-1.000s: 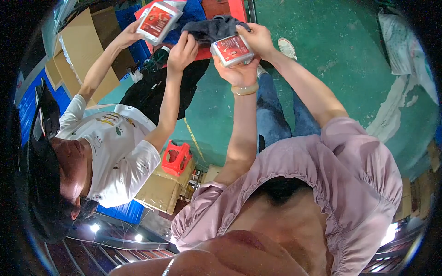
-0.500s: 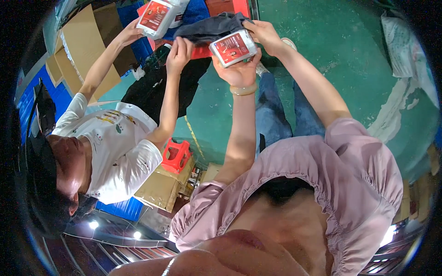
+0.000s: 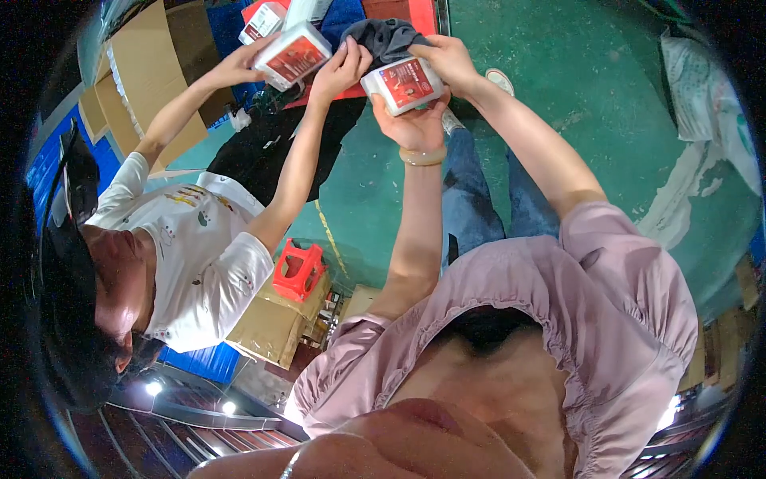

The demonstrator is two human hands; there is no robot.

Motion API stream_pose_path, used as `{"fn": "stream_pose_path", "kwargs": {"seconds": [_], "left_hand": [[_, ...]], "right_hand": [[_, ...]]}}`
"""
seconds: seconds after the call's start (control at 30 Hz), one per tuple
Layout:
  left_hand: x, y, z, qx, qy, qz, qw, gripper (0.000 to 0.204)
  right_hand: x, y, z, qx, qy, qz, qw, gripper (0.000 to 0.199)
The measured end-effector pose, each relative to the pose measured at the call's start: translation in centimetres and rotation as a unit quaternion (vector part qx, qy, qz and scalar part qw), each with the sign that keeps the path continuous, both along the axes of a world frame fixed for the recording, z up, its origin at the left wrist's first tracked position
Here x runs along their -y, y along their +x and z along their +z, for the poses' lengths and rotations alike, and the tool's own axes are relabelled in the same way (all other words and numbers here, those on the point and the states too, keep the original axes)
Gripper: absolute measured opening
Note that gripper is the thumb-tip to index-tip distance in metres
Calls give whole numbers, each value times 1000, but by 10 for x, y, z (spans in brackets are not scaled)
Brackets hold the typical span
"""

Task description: Organizing small boxed products into larger shipping containers and placing items on a conveyor belt.

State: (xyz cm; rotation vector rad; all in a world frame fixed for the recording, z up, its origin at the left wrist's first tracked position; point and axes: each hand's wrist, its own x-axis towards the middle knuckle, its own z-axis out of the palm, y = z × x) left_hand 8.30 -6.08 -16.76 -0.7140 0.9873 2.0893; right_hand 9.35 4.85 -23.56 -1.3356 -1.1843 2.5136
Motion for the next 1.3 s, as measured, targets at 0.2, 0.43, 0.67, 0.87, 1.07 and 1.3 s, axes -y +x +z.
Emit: {"fn": "stream_pose_path", "kwargs": {"seconds": [0.2,0.43,0.67,0.87,1.07,1.3], "left_hand": [[9,-7,15,32,60,34,997,61],[12,-2,35,61,117,66,989,64],[71,-6,51,41,69,80,994,62],[114,2,96,9,-8,108,994,61],[159,12,102,-15,47,166,985,66],[187,9,89,7,173,235,956,70]], "right_hand": [[-39,-31,15,11,218,31,975,18],[-77,-70,14,103,610,270,738,46],[26,-55,43,-166,559,114,804,21],[127,-191,57,-304,608,135,721,40],[177,-240,53,-72,581,307,751,70],[140,-205,64,-272,554,129,776,33]]}}
